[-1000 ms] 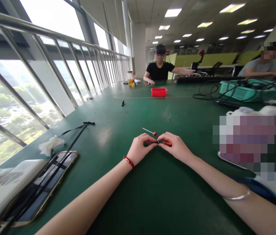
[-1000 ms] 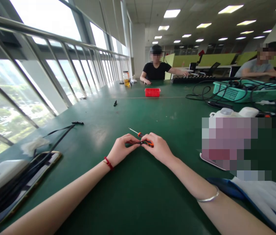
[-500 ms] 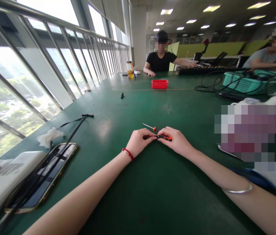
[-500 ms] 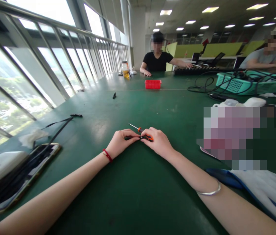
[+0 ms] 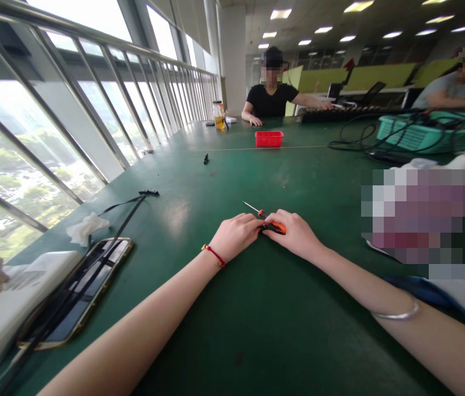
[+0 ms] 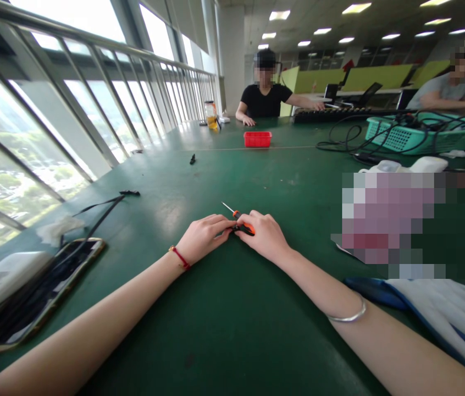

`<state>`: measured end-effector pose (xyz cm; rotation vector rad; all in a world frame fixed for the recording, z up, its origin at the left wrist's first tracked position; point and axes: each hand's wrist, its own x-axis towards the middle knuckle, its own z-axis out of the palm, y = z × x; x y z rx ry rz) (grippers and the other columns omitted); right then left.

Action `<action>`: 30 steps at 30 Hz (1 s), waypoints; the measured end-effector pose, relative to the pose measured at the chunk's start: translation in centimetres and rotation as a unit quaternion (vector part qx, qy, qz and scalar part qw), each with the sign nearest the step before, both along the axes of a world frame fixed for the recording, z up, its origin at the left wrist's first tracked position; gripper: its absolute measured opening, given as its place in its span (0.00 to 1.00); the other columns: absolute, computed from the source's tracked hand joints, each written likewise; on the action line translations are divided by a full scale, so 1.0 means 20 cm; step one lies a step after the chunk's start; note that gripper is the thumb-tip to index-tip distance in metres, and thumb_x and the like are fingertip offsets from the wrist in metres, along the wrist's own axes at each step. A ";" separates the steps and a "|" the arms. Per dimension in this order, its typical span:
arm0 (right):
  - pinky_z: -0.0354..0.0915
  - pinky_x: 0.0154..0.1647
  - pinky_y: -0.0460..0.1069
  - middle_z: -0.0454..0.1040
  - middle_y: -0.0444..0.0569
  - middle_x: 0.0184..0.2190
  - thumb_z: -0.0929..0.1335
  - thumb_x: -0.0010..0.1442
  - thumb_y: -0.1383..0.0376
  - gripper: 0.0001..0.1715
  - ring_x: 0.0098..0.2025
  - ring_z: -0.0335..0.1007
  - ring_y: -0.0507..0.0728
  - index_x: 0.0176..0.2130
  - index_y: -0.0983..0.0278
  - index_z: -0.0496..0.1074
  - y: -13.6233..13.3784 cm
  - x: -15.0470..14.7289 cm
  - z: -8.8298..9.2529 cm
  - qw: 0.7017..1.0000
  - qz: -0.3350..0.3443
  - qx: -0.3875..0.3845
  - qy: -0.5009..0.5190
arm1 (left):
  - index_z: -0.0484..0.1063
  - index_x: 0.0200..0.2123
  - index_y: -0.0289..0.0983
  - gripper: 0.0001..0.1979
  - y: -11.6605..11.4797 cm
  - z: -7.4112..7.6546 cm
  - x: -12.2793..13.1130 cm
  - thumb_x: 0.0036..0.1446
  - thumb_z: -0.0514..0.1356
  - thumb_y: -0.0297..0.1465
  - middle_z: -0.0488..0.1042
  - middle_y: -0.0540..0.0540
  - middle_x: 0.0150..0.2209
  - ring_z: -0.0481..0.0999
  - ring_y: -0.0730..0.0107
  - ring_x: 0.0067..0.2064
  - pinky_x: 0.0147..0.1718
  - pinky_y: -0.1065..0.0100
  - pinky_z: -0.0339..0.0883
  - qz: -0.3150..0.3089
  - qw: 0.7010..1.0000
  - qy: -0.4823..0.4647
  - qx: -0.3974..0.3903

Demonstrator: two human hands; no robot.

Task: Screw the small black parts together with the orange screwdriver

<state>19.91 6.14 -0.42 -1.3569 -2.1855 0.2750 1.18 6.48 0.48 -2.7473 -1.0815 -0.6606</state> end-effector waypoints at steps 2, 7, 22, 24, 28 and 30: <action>0.59 0.35 0.49 0.68 0.45 0.31 0.66 0.56 0.61 0.08 0.32 0.67 0.54 0.36 0.60 0.73 -0.01 0.00 0.00 1.000 -0.004 0.006 -0.008 | 0.73 0.44 0.37 0.13 0.00 0.00 0.00 0.60 0.51 0.28 0.77 0.46 0.40 0.75 0.68 0.40 0.35 0.69 0.69 -0.008 1.000 -0.009 0.011; 0.59 0.36 0.49 0.68 0.45 0.31 0.67 0.55 0.61 0.07 0.32 0.66 0.54 0.35 0.59 0.72 -0.02 -0.01 0.00 0.999 -0.020 0.021 -0.020 | 0.73 0.41 0.38 0.11 -0.01 0.01 0.00 0.56 0.54 0.27 0.77 0.47 0.37 0.75 0.70 0.39 0.38 0.70 0.69 0.001 0.995 -0.090 -0.030; 0.60 0.38 0.49 0.70 0.44 0.30 0.67 0.56 0.63 0.06 0.33 0.68 0.54 0.35 0.59 0.74 -0.01 -0.01 0.00 1.000 0.005 0.005 0.027 | 0.73 0.39 0.37 0.10 0.01 -0.02 0.00 0.52 0.59 0.26 0.77 0.48 0.35 0.76 0.69 0.38 0.40 0.67 0.70 0.008 0.975 -0.191 -0.112; 0.60 0.38 0.49 0.70 0.45 0.31 0.67 0.56 0.64 0.07 0.33 0.68 0.54 0.36 0.59 0.74 -0.01 -0.01 0.00 0.999 0.008 0.000 0.032 | 0.73 0.38 0.37 0.09 0.00 -0.01 0.00 0.52 0.58 0.26 0.77 0.48 0.35 0.76 0.69 0.38 0.40 0.67 0.70 0.006 0.975 -0.192 -0.111; 0.61 0.38 0.49 0.71 0.45 0.31 0.66 0.56 0.63 0.07 0.33 0.68 0.54 0.36 0.59 0.74 -0.01 -0.01 0.00 0.999 0.014 -0.001 0.032 | 0.73 0.37 0.38 0.08 -0.01 0.00 0.00 0.53 0.58 0.26 0.77 0.49 0.35 0.75 0.70 0.38 0.40 0.68 0.70 0.008 0.975 -0.196 -0.108; 0.61 0.38 0.49 0.72 0.45 0.31 0.66 0.56 0.63 0.07 0.33 0.69 0.54 0.36 0.59 0.74 -0.01 -0.01 0.00 1.000 0.011 0.006 0.026 | 0.73 0.38 0.38 0.08 -0.01 0.00 0.01 0.53 0.58 0.27 0.77 0.49 0.35 0.75 0.69 0.39 0.40 0.67 0.70 0.012 0.975 -0.195 -0.106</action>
